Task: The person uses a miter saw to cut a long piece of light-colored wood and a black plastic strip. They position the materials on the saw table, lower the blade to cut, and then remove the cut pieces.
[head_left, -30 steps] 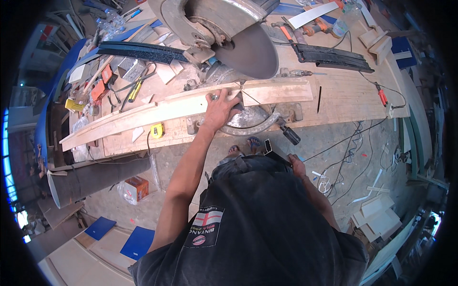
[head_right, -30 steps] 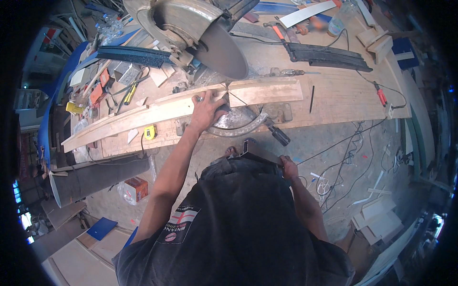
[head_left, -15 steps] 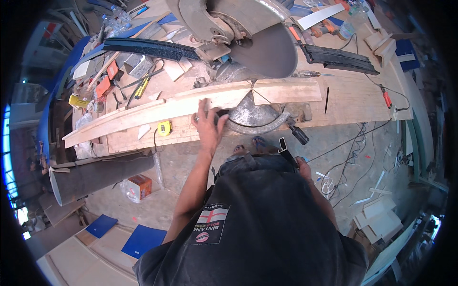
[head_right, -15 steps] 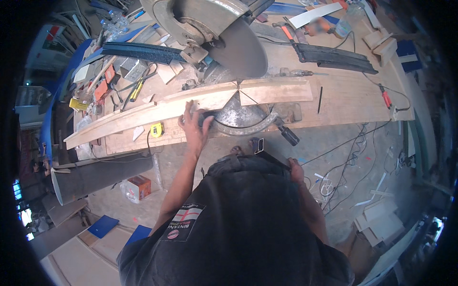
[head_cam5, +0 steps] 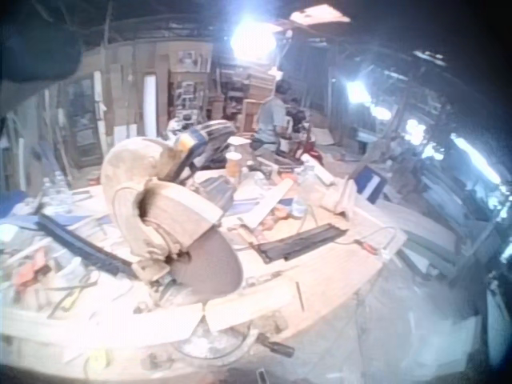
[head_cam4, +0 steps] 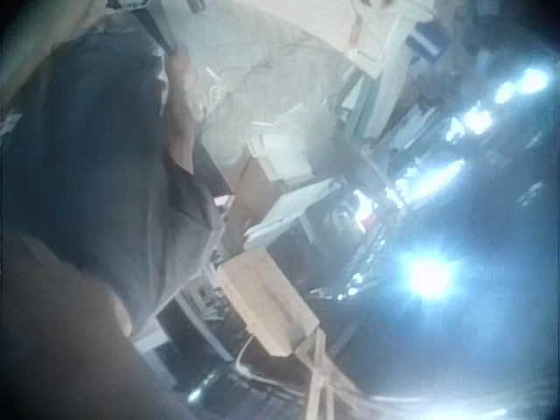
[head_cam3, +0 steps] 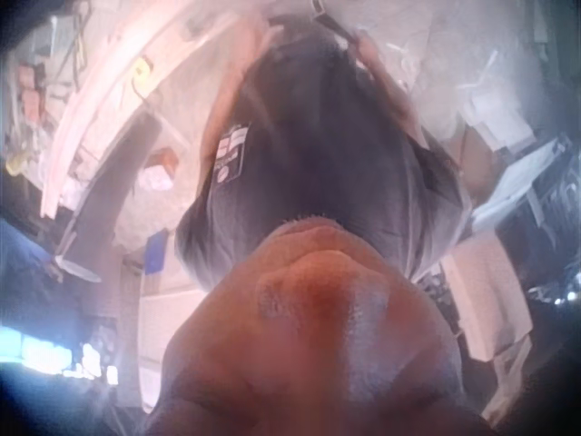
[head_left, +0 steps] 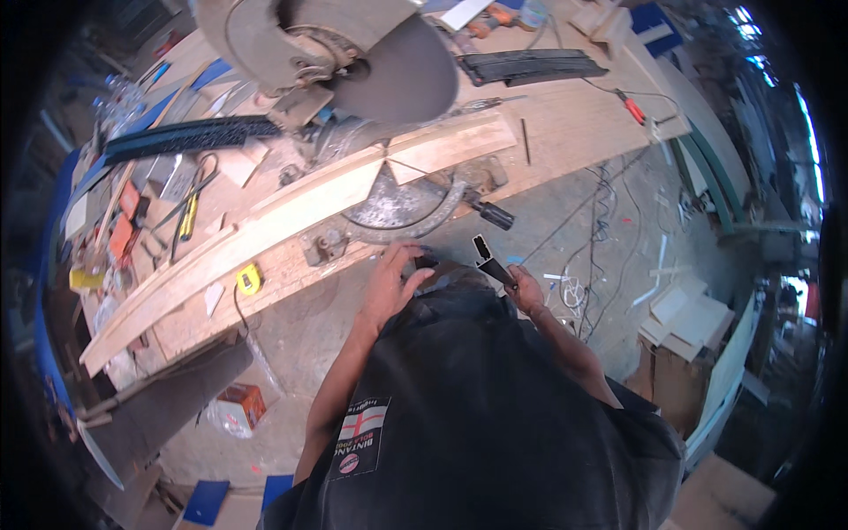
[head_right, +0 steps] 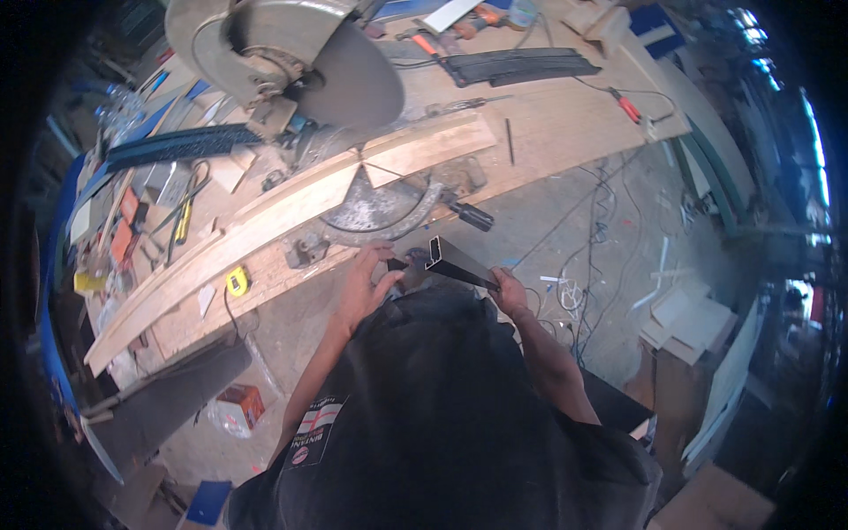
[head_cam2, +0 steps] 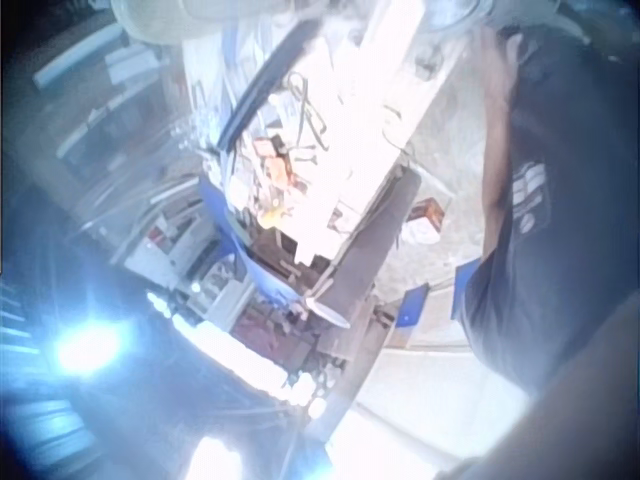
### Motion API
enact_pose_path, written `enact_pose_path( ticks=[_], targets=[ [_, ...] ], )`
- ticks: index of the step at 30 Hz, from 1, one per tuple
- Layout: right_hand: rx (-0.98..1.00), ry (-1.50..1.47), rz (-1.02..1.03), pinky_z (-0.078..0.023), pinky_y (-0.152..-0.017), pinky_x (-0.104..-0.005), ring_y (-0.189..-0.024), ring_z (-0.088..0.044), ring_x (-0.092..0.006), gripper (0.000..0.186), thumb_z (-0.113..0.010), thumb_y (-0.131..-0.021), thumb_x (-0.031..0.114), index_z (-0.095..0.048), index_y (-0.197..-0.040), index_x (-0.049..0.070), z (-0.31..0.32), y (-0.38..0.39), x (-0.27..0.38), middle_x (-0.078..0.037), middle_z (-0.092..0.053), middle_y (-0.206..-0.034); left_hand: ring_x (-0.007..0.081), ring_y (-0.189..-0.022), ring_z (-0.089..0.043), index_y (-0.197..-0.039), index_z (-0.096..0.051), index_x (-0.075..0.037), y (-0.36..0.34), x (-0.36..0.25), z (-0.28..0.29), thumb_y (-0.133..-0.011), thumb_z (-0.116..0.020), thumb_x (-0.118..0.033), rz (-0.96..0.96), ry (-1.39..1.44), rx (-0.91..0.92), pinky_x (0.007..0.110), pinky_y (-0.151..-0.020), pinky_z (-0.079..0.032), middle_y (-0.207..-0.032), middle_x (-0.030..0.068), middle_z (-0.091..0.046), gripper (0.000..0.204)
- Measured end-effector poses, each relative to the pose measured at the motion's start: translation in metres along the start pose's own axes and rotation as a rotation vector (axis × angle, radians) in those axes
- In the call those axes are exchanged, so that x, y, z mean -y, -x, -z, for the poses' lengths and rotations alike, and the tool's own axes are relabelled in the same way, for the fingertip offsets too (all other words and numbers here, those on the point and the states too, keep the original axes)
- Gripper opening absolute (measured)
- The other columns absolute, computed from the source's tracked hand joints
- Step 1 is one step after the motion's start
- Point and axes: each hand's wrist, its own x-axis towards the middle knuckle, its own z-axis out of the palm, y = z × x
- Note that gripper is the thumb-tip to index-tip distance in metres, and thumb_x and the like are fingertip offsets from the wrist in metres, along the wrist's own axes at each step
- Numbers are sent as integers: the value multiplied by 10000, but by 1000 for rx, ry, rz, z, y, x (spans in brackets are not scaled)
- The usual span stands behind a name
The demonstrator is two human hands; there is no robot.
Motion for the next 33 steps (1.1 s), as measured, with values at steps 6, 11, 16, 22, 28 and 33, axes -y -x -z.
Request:
enact_pose_path(
  ticks=[6, 11, 16, 22, 28, 33],
  targets=[
    [-219, -115, -301, -576, -895, -496, -1067, -724, -421, 354, -784, -937, 224, -711, -1261, 100, 41, 19, 10, -199, -747, -1124, 341, -955, -739, -1163, -700, -45, 16, 4, -33, -937, -830, -224, 38, 215, 148, 441, -852, -572, -1073, 147, -746, 316],
    [-562, -319, -274, -574, -896, -397, -969, -751, -265, 335, -771, -997, 250, -733, -1241, 23, 95, 18, 1, -136, -789, -1035, 319, -881, -723, -1144, -708, -31, 19, 13, -44, -924, -841, -196, 46, 286, 212, 415, -790, -564, -977, 159, -746, 306],
    [-702, -594, -189, -564, -905, -339, -957, -730, -164, 304, -731, -1045, 205, -718, -1223, -42, 154, 18, -5, -92, -786, -1015, 246, -859, -699, -1132, -710, -26, 13, 17, -49, -925, -823, -146, 17, 298, 168, 380, -772, -545, -947, 135, -738, 265],
    [-680, -998, -247, -631, -807, -352, -936, -781, -196, 411, -700, -1073, 333, -647, -1336, 22, 209, 16, 2, -136, -804, -1073, 150, -880, -641, -1100, -688, -4, 12, -11, -53, -952, -782, -108, 90, 436, 73, 326, -793, -530, -950, 51, -690, 203],
    [-678, -1153, -189, -636, -734, -316, -932, -788, -208, 474, -681, -1075, 366, -589, -1400, 34, 221, 11, -27, -159, -797, -1102, 93, -915, -578, -1119, -645, -28, -4, -87, -82, -952, -754, -42, 198, 707, 98, 252, -809, -488, -970, -4, -598, 201],
    [-641, -1303, -173, -628, -694, -309, -925, -788, -207, 471, -673, -1077, 337, -564, -1410, 23, 215, 15, -82, -174, -793, -1110, 70, -927, -536, -1105, -637, -33, -77, -159, -130, -917, -813, -17, 151, 606, 130, 227, -777, -442, -970, -16, -536, 258]
  ],
)
